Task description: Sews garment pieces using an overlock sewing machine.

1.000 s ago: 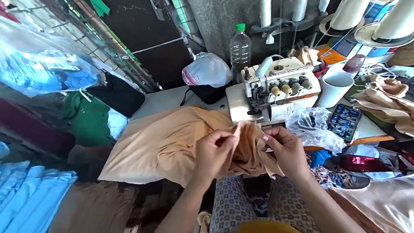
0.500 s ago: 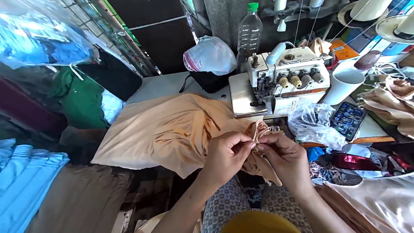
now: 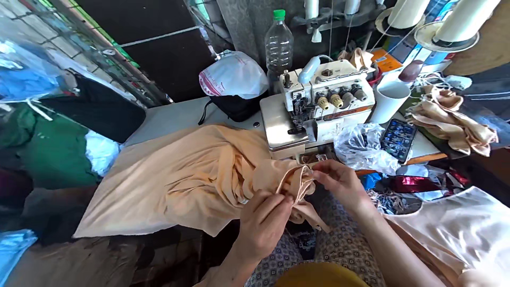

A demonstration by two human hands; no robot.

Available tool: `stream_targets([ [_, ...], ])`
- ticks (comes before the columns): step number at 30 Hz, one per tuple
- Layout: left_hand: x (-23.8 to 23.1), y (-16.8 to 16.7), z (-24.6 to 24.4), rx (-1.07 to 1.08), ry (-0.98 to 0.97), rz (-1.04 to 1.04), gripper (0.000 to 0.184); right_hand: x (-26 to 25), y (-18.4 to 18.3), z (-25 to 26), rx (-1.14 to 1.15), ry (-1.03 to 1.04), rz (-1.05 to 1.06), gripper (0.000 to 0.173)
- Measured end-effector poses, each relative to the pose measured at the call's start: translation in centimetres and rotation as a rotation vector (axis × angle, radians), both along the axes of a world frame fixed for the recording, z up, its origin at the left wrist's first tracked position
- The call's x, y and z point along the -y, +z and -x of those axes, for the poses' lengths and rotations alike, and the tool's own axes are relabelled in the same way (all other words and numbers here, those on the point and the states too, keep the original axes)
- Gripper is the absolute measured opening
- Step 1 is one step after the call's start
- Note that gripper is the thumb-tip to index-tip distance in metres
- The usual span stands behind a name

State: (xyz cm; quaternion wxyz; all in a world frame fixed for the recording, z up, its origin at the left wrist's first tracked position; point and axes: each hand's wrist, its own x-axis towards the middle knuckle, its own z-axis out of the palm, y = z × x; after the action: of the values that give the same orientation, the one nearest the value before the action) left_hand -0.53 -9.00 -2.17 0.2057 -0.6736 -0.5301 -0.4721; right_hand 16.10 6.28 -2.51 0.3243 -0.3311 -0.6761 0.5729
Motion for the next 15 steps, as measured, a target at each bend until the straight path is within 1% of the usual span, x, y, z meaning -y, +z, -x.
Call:
stream_targets([
  [5, 0.6, -0.7, 0.3, -0.126, -0.021, 0.022, 0.005, 0.0, 0.0, 1.0, 0.028, 0.071, 0.062, 0.012],
  [7, 0.9, -0.9, 0.3, -0.156, -0.044, 0.039, 0.006, -0.1, -0.3, 1.2, -0.009, 0.038, 0.047, 0.009],
  [9, 1.3, -0.8, 0.4, -0.165, -0.091, 0.118, 0.005, -0.3, -1.0, 1.6, -0.11, -0.04, -0.018, 0.009],
  [10, 1.4, -0.5, 0.5, -0.134, -0.113, 0.178, 0.008, -0.5, -1.4, 1.8, -0.154, -0.081, -0.085, 0.009],
  [11, 1.5, -0.2, 0.6, -0.057, -0.135, 0.228, 0.011, -0.6, -1.9, 2.0, -0.178, -0.113, -0.181, 0.01],
  [13, 1.3, 1.3, 1.6, 0.187, -0.219, 0.28, 0.013, -0.9, -2.3, 2.3, -0.21, -0.129, -0.376, 0.012],
  [14, 0.9, 2.5, 2.5, 0.312, -0.277, 0.29, 0.012, -0.9, -2.4, 2.4, -0.241, -0.087, -0.416, 0.011],
  [15, 0.3, 3.7, 3.5, 0.418, -0.303, 0.296, 0.014, -0.9, -2.2, 2.5, -0.275, -0.008, -0.403, 0.011],
])
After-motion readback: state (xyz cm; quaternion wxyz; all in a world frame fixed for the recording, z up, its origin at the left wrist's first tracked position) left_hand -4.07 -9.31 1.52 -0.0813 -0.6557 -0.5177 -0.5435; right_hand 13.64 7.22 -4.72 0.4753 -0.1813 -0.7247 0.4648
